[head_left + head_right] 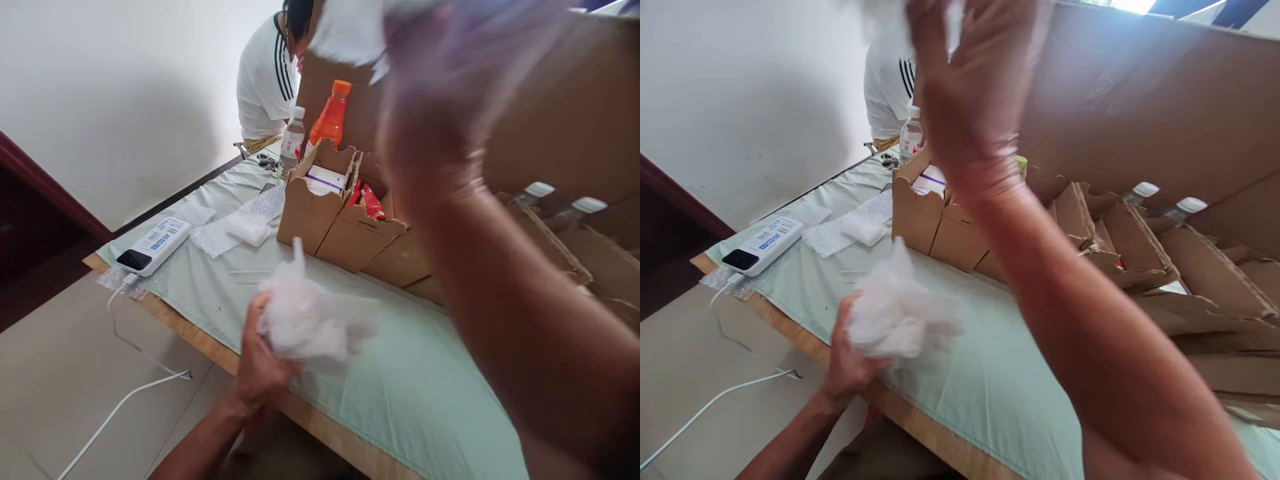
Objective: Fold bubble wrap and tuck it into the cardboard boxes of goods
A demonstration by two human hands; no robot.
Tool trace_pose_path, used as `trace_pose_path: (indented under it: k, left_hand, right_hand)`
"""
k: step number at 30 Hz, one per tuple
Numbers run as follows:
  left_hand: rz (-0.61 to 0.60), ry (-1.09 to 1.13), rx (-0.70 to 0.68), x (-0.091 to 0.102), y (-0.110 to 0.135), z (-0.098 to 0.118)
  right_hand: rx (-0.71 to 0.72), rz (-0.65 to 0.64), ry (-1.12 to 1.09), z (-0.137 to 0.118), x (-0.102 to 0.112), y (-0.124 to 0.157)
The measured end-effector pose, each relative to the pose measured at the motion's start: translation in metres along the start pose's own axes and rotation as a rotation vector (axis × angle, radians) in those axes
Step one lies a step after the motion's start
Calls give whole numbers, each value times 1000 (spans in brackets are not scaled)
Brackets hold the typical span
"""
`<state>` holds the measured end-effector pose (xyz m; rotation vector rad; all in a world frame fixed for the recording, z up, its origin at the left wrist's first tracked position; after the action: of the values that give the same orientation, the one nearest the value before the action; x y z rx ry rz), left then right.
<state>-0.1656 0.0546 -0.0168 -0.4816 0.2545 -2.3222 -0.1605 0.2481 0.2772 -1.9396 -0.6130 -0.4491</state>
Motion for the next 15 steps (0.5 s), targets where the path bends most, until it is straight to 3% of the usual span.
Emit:
trace_pose_path:
  k: [2, 3, 5, 7, 11, 13, 15]
  left_hand:
    - [122, 44, 165, 42, 15, -28]
    - [195, 53, 201, 64, 22, -38]
    - [326, 22, 218, 103, 32, -51]
    - [415, -34, 212, 128, 35, -58]
    - [485, -76, 212, 142, 32, -63]
    - [458, -92, 225, 137, 31, -67]
    - [385, -81, 264, 130, 31, -75]
  right_hand:
    - [154, 56, 131, -27, -24, 27]
    - [163, 0, 170, -29, -47, 41]
    - [66, -173, 188, -14, -98, 71]
    - [-13, -280, 173, 7, -140, 103]
    - [86, -569, 188, 31, -209, 164]
    - [124, -672, 216, 41, -228, 179]
    - [88, -687, 252, 54, -234, 176]
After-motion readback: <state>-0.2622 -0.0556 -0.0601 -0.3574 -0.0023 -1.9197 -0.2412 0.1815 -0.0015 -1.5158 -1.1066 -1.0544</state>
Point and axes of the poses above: each hand's wrist, its own y-axis away from the middle knuckle, its own x-axis out of the back of the hand, z = x × y, the point moved 9 cm from there along -y, towards the middle knuckle, and after that the axes turned 12 degrees about -y, right-handed, at the moved point
